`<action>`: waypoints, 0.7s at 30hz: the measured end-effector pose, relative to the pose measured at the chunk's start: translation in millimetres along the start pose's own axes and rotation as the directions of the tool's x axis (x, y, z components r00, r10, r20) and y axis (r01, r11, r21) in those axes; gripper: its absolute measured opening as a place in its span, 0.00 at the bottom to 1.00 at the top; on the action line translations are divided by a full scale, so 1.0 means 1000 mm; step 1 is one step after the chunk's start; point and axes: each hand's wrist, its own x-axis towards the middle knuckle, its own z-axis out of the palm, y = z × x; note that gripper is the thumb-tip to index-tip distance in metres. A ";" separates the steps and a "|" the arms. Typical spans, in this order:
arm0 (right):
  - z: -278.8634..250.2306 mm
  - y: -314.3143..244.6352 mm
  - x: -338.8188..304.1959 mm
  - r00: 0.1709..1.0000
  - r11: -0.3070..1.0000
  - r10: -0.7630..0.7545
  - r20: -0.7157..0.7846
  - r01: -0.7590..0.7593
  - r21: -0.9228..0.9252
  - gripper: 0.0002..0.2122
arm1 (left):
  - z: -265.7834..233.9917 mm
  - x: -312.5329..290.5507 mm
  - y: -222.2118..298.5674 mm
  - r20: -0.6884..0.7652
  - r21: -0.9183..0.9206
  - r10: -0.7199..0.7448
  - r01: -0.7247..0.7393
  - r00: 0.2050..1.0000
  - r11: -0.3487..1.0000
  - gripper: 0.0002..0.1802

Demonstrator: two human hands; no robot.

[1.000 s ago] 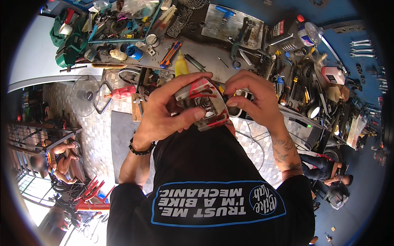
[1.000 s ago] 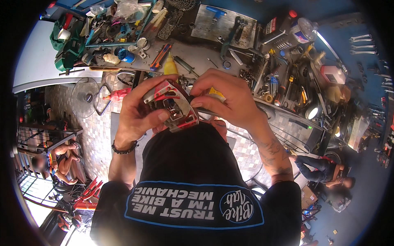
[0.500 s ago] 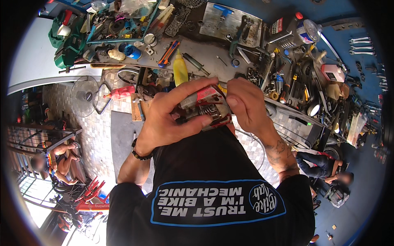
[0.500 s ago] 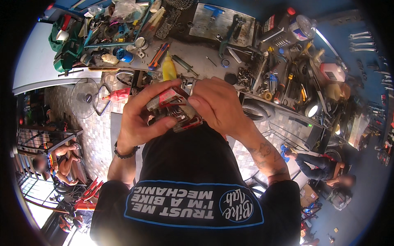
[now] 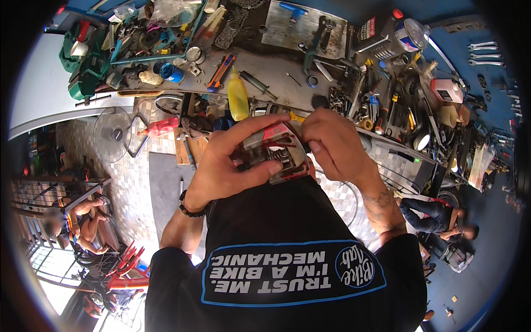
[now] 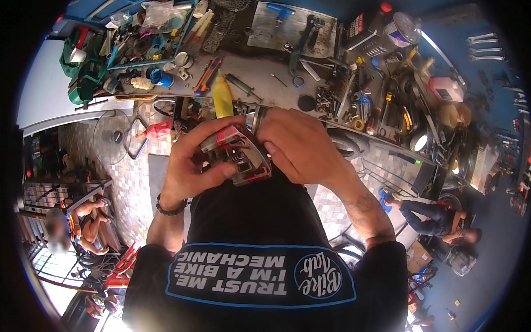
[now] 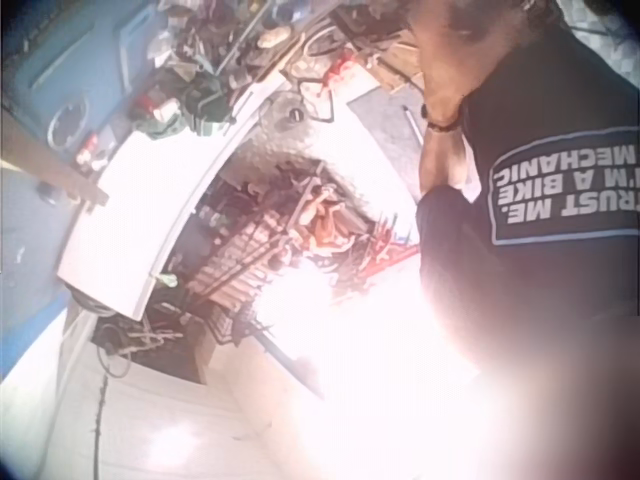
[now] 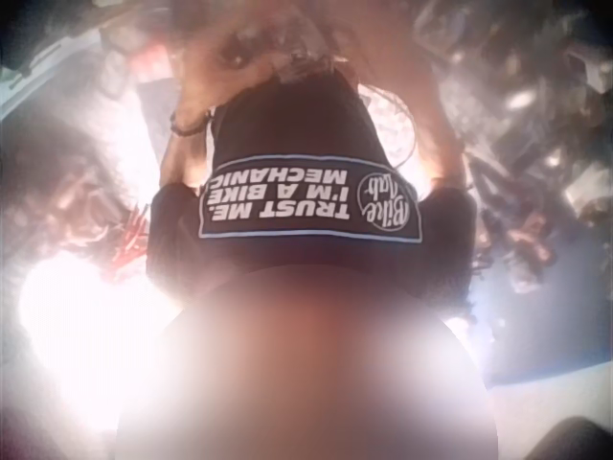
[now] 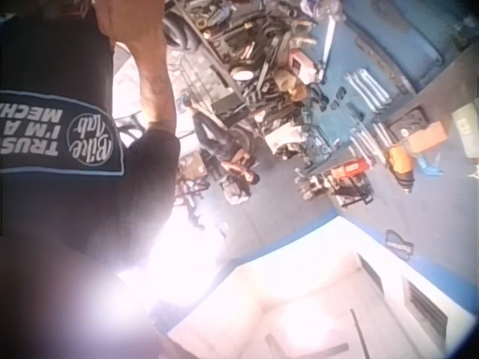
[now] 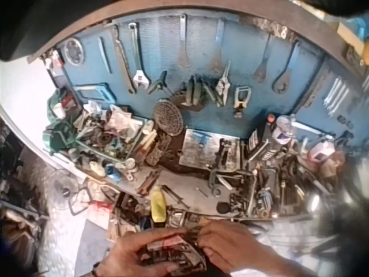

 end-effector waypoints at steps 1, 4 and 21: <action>0.000 0.002 -0.003 0.999 1.000 -0.030 0.012 0.029 0.005 0.09 | 0.001 0.000 0.000 0.009 0.005 0.000 0.000 1.000 1.000 0.37; 0.001 0.005 -0.010 0.997 0.998 -0.066 -0.042 0.066 0.018 0.11 | 0.005 -0.003 0.002 -0.003 -0.150 -0.117 0.115 0.993 0.982 0.37; 0.034 0.000 -0.023 0.948 0.961 0.272 -0.167 -0.256 0.108 0.05 | 0.017 -0.009 -0.018 -0.120 0.122 -0.111 0.125 0.987 0.985 0.35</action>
